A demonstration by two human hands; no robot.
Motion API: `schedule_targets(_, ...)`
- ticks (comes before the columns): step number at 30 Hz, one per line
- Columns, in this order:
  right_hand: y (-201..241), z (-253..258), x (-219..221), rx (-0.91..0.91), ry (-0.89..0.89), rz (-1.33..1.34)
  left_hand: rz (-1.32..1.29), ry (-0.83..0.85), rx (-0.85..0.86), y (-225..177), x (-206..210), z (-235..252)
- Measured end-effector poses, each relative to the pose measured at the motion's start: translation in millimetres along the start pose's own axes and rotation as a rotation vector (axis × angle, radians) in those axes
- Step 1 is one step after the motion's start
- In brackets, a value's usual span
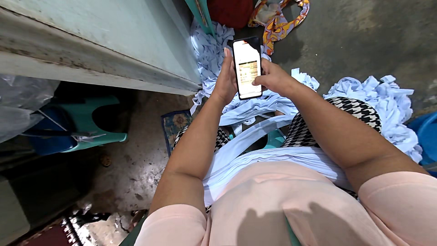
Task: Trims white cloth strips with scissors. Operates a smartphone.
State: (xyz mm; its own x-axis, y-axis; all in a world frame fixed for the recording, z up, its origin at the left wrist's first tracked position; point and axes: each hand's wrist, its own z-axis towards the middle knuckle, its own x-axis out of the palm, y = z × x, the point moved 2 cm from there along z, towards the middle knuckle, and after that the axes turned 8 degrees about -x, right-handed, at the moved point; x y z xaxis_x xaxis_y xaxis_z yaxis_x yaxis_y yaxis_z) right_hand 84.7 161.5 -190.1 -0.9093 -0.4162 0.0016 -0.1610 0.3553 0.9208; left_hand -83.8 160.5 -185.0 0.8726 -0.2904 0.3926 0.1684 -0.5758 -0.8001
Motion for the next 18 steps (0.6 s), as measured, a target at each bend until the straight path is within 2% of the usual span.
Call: schedule_targets(18,-1.6,0.3,-1.0,-0.002,0.008,-0.008,0.01,-0.008,-0.004,0.4,-0.1,0.1)
